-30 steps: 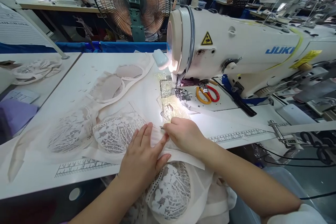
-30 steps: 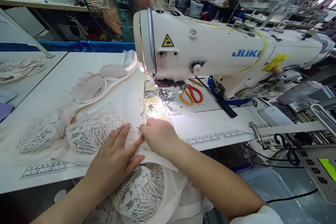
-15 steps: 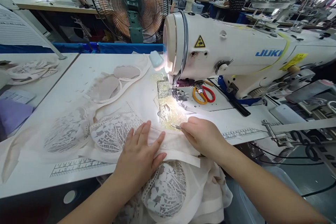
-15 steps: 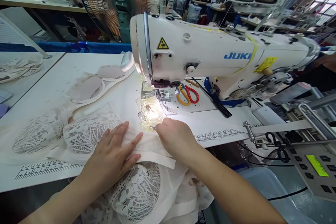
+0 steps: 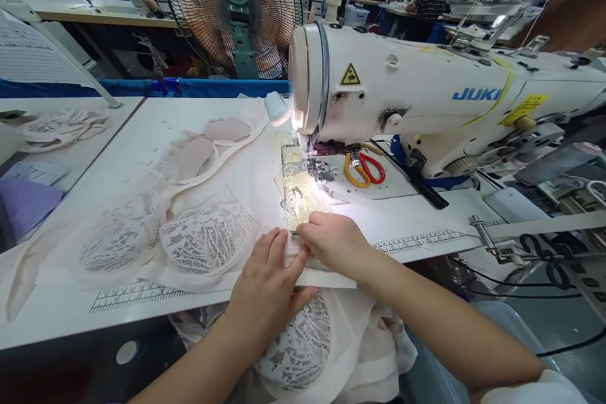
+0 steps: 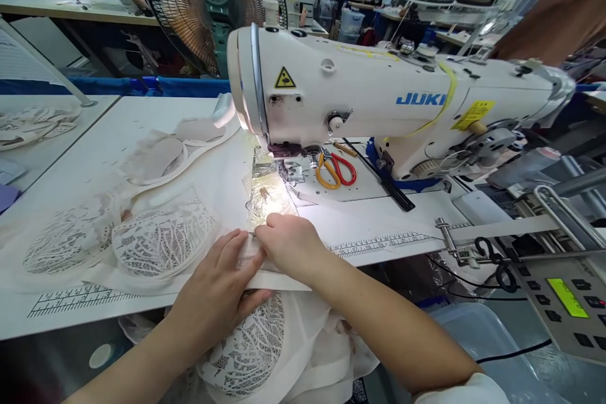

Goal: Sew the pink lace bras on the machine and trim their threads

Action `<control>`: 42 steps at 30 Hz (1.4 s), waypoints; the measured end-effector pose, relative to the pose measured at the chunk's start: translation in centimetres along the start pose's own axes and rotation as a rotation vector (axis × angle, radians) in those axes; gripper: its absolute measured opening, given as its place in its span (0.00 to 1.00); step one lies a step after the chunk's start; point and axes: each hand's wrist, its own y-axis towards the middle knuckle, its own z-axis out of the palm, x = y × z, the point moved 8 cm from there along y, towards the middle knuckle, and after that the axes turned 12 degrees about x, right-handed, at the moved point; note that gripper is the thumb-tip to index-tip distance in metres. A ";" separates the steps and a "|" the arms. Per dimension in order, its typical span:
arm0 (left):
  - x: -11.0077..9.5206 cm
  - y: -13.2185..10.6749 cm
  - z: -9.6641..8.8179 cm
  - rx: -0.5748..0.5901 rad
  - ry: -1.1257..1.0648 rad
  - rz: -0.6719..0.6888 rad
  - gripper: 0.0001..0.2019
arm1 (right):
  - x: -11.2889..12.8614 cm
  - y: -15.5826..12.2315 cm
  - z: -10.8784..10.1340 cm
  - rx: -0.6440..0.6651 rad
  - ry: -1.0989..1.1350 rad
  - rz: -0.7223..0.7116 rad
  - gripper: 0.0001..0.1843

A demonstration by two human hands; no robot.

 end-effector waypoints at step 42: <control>-3.3 1.1 0.2 -0.007 -0.016 0.097 0.35 | -3.0 -3.5 -0.7 0.024 0.050 0.003 0.10</control>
